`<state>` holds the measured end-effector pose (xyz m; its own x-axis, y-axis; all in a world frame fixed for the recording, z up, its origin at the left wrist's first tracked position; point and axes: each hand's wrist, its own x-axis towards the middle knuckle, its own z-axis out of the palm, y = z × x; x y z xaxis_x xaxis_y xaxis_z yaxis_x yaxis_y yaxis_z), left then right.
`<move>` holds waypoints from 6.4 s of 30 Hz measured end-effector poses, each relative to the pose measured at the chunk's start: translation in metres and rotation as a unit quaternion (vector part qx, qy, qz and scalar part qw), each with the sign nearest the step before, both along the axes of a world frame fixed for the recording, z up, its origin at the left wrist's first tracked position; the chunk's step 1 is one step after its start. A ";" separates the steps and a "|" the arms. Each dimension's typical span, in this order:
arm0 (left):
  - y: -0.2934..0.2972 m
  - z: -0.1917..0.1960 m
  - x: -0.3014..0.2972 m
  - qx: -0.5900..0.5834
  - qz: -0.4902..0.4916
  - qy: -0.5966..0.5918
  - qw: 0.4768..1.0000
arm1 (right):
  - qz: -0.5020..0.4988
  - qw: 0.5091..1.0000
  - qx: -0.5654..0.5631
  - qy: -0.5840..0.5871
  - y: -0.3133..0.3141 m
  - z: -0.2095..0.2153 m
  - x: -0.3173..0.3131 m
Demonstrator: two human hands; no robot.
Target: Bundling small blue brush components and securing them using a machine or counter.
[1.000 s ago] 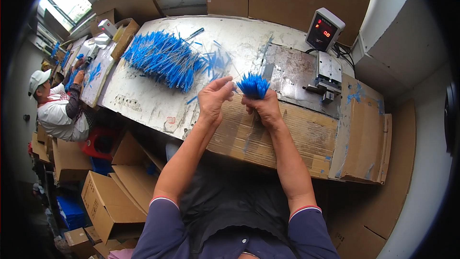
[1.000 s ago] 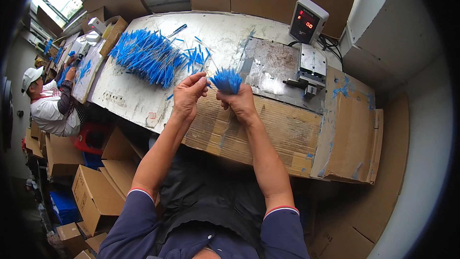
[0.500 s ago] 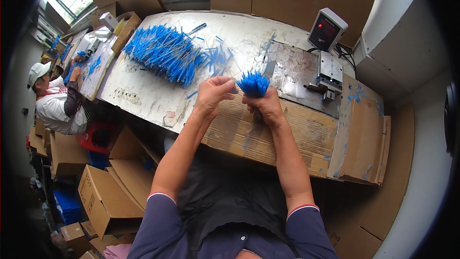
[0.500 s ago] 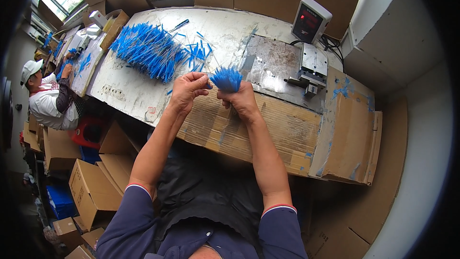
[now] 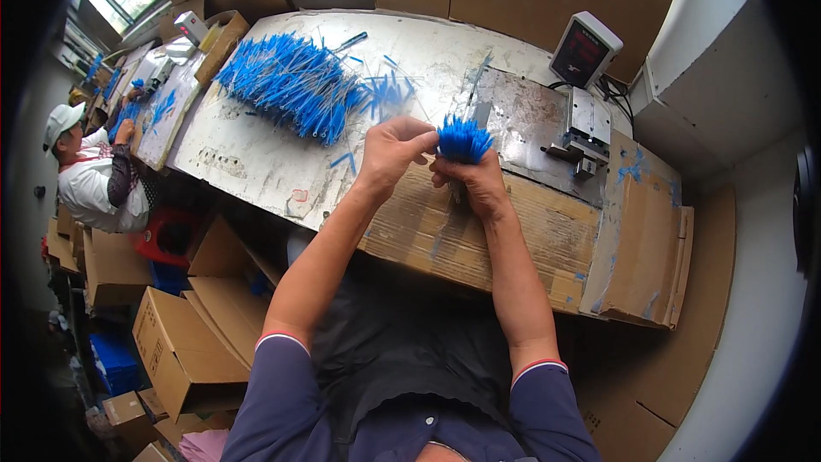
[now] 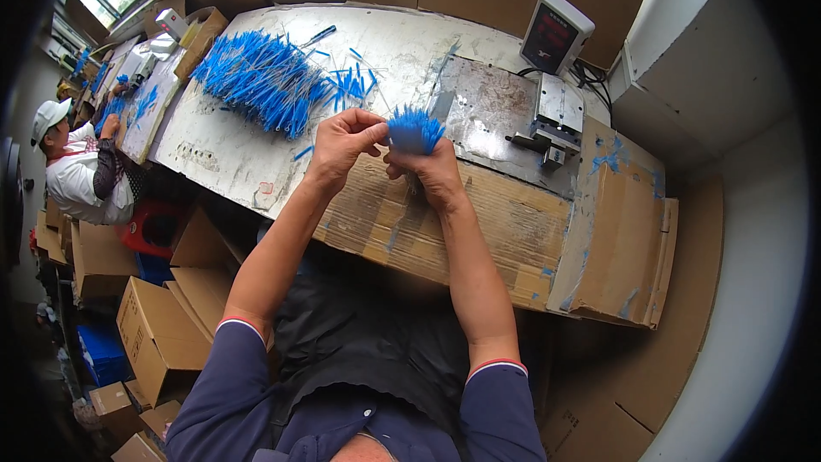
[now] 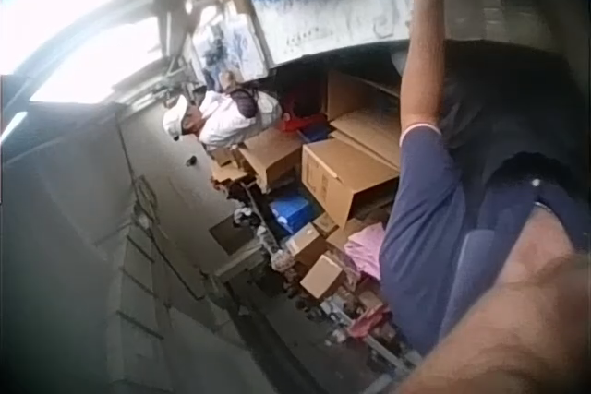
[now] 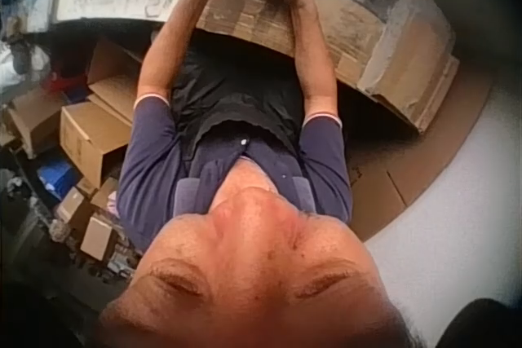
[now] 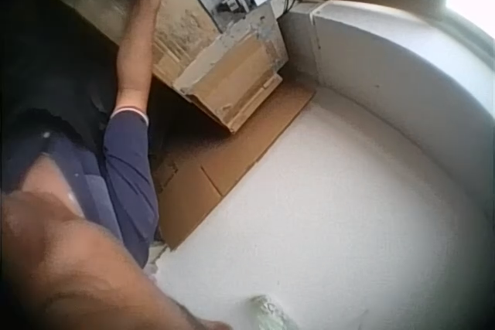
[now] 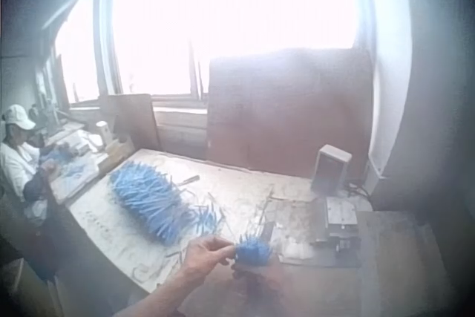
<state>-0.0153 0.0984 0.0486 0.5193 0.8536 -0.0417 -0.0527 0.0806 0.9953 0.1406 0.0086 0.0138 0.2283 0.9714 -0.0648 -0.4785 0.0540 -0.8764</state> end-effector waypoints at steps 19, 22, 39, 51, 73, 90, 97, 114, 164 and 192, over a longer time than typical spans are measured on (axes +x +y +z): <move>0.002 -0.045 -0.099 0.415 0.252 0.359 0.798 | -0.146 0.988 0.019 0.049 0.009 -0.018 0.012; 0.004 -0.047 -0.096 0.461 0.261 0.413 0.740 | -0.119 0.992 0.004 0.050 0.009 -0.021 0.008; -0.017 -0.030 -0.136 0.514 0.198 0.491 0.675 | -0.164 0.961 0.080 -0.206 -0.002 -0.017 -0.009; -0.003 0.007 -0.028 0.501 -0.054 0.240 0.829 | -0.125 0.923 0.110 -0.347 -0.003 -0.026 -0.021; 0.142 -0.029 -0.033 0.670 -0.045 0.363 0.646 | -0.321 0.939 0.040 -0.114 0.017 -0.032 -0.002; 0.040 -0.011 -0.001 -0.077 -0.069 0.033 0.994 | -0.189 0.977 0.089 0.028 0.011 -0.015 0.004; 0.021 -0.011 0.010 -0.122 -0.102 0.046 0.986 | -0.206 0.909 0.116 -0.343 0.009 -0.018 -0.002; 0.001 -0.013 -0.003 -0.200 -0.157 -0.053 0.966 | -0.215 0.840 0.209 -0.452 0.008 -0.015 0.001; -0.020 0.018 0.024 0.468 -0.060 0.129 0.872 | -0.047 0.996 0.072 -0.005 -0.001 -0.012 -0.001; 0.067 -0.009 -0.065 0.442 0.259 0.293 0.807 | -0.104 0.991 0.035 0.079 0.009 -0.013 0.002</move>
